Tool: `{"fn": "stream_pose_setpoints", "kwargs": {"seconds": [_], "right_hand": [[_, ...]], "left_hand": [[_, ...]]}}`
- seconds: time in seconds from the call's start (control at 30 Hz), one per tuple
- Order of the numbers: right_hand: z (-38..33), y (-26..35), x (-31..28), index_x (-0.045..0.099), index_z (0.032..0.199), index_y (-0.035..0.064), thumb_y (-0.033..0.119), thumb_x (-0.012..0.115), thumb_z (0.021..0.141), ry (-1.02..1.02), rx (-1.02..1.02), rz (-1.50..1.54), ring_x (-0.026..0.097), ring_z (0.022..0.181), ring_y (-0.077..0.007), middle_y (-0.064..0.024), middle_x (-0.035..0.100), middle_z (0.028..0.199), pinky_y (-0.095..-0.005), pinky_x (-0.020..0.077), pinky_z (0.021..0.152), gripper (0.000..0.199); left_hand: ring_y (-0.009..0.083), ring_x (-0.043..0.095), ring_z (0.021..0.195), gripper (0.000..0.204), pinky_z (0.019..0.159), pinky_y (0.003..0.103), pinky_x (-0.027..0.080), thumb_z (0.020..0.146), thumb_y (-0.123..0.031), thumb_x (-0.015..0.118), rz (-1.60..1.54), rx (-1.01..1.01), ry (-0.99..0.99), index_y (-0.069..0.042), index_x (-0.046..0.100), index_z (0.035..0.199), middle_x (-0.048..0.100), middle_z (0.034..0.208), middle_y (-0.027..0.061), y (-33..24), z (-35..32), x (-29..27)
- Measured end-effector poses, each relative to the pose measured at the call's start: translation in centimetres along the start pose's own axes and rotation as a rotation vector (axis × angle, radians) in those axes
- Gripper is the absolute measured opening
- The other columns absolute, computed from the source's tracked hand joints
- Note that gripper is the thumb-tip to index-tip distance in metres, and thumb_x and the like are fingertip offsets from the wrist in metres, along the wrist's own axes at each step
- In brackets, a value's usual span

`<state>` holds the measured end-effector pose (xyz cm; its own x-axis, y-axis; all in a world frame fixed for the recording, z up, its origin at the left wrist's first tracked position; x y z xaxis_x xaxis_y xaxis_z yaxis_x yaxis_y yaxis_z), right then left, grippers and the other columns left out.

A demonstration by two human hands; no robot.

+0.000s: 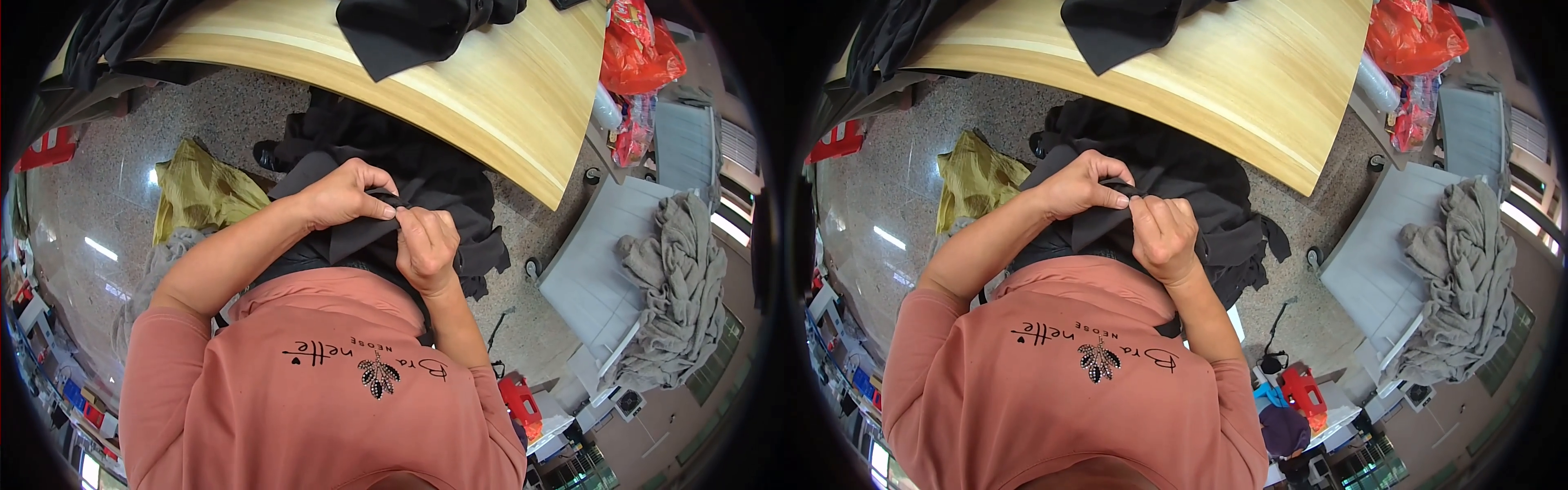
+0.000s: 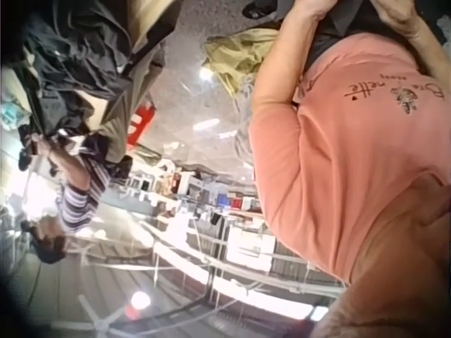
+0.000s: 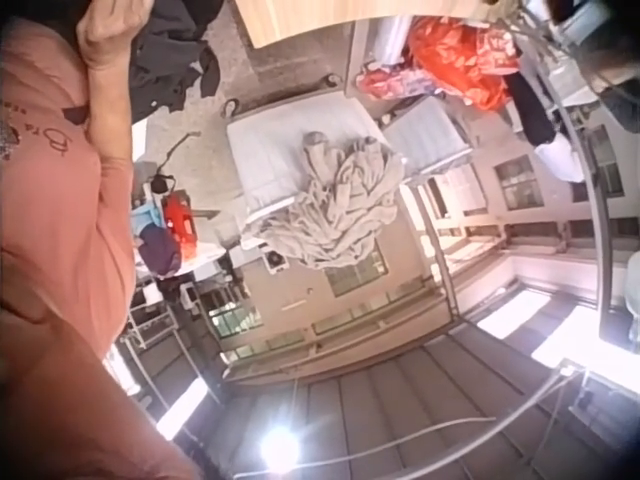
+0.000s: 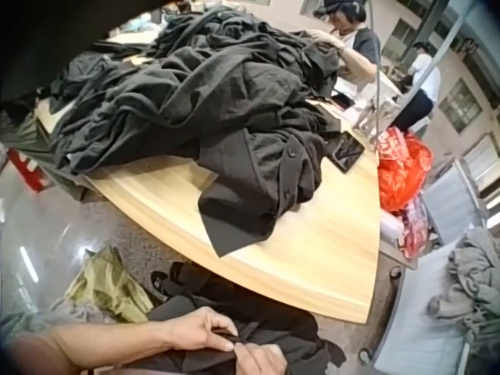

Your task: Inspecting black garments for quality and trimming loose threads at a factory workbench.

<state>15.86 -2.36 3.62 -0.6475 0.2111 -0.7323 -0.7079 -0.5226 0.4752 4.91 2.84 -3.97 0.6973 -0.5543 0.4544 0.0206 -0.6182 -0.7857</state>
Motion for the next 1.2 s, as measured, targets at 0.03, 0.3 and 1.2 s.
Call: {"fn": "stream_pose_setpoints", "kwargs": {"seconds": [0.03,0.3,1.2], "right_hand": [[0.0,-0.1,0.0,0.062,0.086,-0.0023,-0.004,0.062,0.064,0.007,0.010,0.010,0.054,0.059,-0.0222,-0.0088,0.056,0.073,-0.0322,0.0394,0.056,0.023],[0.1,-0.3,0.3,0.059,0.083,0.0016,-0.003,0.062,0.064,0.083,0.031,0.031,0.053,0.059,-0.0233,-0.0072,0.053,0.071,-0.0342,0.0374,0.053,0.020],[-0.5,-1.2,1.7,0.058,0.094,-0.0008,-0.005,0.057,0.072,0.166,0.082,0.107,0.059,0.067,-0.0331,-0.0163,0.059,0.082,-0.0398,0.0481,0.058,0.023]], "left_hand": [[0.0037,0.053,0.075,0.015,0.070,0.020,0.044,0.073,0.002,0.069,0.010,-0.018,-0.001,0.000,0.066,0.088,0.063,0.078,-0.0023,0.1,0.0,0.0],[0.0038,0.053,0.073,0.014,0.068,0.019,0.043,0.074,0.003,0.067,0.063,-0.041,0.013,0.000,0.064,0.087,0.062,0.079,-0.0026,0.3,0.2,-0.2],[0.0103,0.058,0.068,0.018,0.064,0.027,0.048,0.063,-0.004,0.071,0.344,0.124,-0.023,-0.005,0.071,0.081,0.064,0.070,0.0042,0.0,1.1,-1.2]]}}
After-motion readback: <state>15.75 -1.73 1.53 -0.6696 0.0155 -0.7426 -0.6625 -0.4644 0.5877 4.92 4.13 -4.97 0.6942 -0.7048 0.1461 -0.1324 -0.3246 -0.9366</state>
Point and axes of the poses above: each hand's wrist, its own z-axis towards the middle knuckle, its own x-axis out of the palm, y = z × x, the point moved 6 cm from there along z, towards the middle knuckle
